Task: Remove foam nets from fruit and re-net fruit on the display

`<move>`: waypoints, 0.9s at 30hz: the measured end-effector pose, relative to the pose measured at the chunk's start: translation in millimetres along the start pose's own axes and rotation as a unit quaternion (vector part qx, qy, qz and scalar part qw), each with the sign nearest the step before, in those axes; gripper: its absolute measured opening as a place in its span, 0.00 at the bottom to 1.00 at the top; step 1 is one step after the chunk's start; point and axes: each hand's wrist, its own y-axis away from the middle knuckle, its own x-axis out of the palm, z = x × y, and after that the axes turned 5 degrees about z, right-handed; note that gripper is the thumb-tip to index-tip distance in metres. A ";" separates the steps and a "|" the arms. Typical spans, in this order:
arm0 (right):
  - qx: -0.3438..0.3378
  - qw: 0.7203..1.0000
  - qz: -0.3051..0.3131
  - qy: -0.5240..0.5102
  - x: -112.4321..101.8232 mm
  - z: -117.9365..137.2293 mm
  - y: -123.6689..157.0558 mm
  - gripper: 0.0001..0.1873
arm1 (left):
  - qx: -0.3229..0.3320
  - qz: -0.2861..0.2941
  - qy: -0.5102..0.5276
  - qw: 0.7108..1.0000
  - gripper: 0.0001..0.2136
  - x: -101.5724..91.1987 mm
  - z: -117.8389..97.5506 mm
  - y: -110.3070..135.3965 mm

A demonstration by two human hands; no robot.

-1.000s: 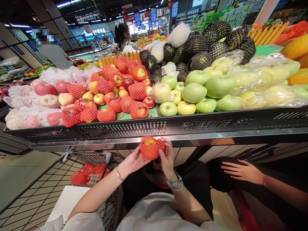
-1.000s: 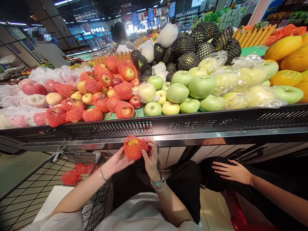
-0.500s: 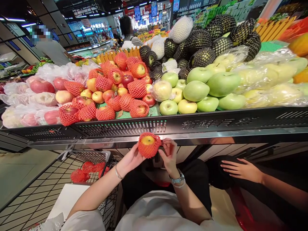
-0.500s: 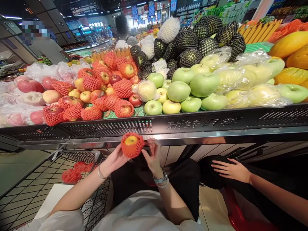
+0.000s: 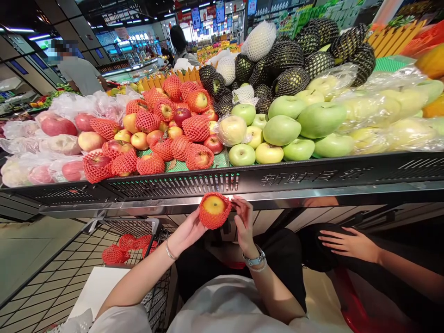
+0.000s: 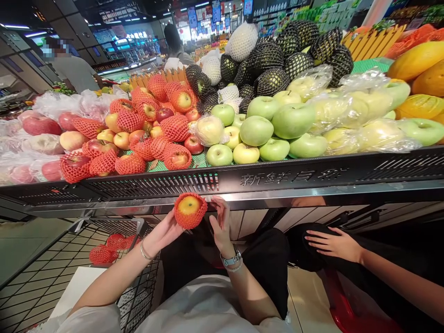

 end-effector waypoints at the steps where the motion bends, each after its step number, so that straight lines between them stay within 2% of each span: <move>1: -0.028 1.000 -0.005 -0.001 0.3 3.1 -0.3 0.30 | 0.004 -0.004 -0.005 1.000 0.16 -0.2 1.6 0.3; 3: -0.057 0.998 0.018 0.008 2.2 7.9 -0.6 0.46 | 0.017 -0.011 -0.024 1.000 0.15 -1.3 6.1 1.3; 5: -0.043 0.997 0.053 0.030 5.6 9.7 -0.2 0.55 | 0.029 -0.010 -0.046 0.998 0.15 -2.3 10.5 2.9; 7: -0.017 0.997 0.064 0.049 9.6 8.3 1.7 0.54 | 0.038 0.002 -0.069 0.997 0.17 -2.5 12.6 4.9; 10: -0.004 0.997 0.047 0.053 14.6 2.6 8.1 0.47 | 0.034 0.029 -0.114 0.993 0.22 -0.2 10.8 7.2; 13: -0.001 0.998 0.035 0.044 16.5 -3.9 15.7 0.49 | 0.006 0.059 -0.155 0.986 0.27 2.7 7.0 6.4; 15: 0.002 0.999 0.018 0.040 16.0 -7.4 17.9 0.48 | 0.028 0.039 -0.178 0.983 0.28 2.9 5.1 4.8; 17: 0.001 0.999 0.003 0.040 14.5 -9.4 17.1 0.46 | 0.146 -0.033 -0.214 0.965 0.27 1.6 3.4 4.9; 18: -0.001 0.999 0.003 0.043 13.7 -9.6 16.1 0.44 | 0.235 -0.072 -0.238 0.940 0.26 0.8 2.6 6.4; 20: -0.004 0.999 0.023 0.050 13.3 -8.6 14.9 0.42 | 0.395 -0.099 -0.301 0.862 0.29 0.2 1.0 12.7; 21: -0.003 0.998 0.038 0.052 14.1 -7.6 15.3 0.42 | 0.436 -0.083 -0.339 0.829 0.33 0.7 0.3 17.0; 22: -0.002 0.997 0.054 0.051 15.6 -6.6 16.7 0.41 | 0.440 -0.051 -0.382 0.811 0.37 1.6 -0.1 21.4; 23: 0.002 0.997 0.067 0.049 18.1 -5.7 19.0 0.41 | 0.412 -0.011 -0.423 0.807 0.41 2.7 -0.4 25.4; 25: 0.011 0.996 0.077 0.044 25.0 -4.9 24.9 0.42 | 0.318 0.064 -0.472 0.820 0.47 4.7 -0.2 30.3; 27: 0.021 0.996 0.070 0.051 32.9 -5.7 30.5 0.43 | 0.263 0.111 -0.479 0.830 0.50 5.0 0.5 30.6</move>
